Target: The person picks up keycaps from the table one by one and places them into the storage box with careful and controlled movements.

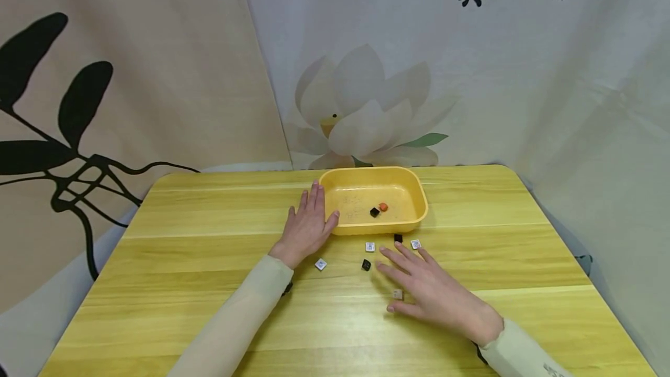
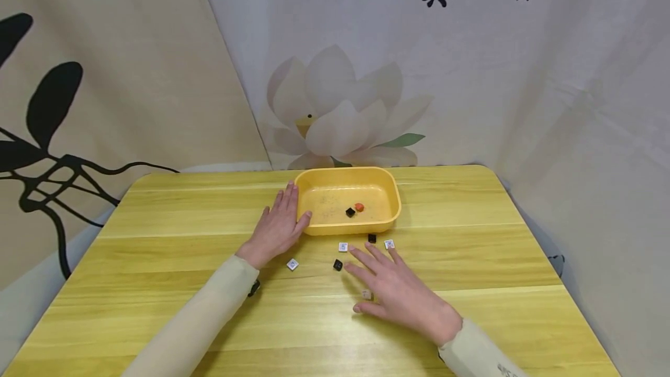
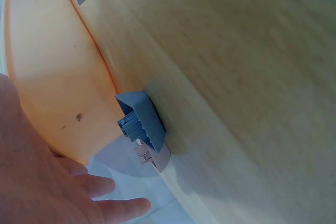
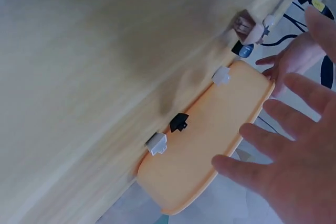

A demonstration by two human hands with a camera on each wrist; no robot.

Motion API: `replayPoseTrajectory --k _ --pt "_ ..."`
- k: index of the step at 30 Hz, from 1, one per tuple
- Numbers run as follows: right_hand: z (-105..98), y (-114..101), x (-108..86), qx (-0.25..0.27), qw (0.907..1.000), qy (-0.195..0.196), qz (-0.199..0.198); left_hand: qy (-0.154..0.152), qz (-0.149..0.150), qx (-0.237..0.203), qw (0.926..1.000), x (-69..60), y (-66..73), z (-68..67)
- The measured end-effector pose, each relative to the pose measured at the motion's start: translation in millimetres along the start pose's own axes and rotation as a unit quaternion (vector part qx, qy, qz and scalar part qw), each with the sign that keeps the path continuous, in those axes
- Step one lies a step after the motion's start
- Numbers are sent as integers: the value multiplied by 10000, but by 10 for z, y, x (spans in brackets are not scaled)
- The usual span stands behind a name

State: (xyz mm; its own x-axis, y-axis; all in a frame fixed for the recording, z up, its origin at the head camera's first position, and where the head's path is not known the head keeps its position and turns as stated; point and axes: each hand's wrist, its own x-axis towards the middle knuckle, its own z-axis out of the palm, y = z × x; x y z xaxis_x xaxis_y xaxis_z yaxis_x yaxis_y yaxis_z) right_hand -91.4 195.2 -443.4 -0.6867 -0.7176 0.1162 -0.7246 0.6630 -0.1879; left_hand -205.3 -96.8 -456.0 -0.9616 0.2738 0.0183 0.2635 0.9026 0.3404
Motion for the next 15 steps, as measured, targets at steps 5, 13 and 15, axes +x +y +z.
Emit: replayPoseTrajectory --k 5,13,15 --pt "30 -20 -16 49 9995 -318 -23 -2 -17 -43 10000 -3 12 -8" --pt "77 -50 -39 -80 9989 -432 -150 -72 -17 29 10000 -12 8 -20" --pt "91 -49 -37 -85 9990 -345 -256 -73 -18 29 10000 -13 6 -23"
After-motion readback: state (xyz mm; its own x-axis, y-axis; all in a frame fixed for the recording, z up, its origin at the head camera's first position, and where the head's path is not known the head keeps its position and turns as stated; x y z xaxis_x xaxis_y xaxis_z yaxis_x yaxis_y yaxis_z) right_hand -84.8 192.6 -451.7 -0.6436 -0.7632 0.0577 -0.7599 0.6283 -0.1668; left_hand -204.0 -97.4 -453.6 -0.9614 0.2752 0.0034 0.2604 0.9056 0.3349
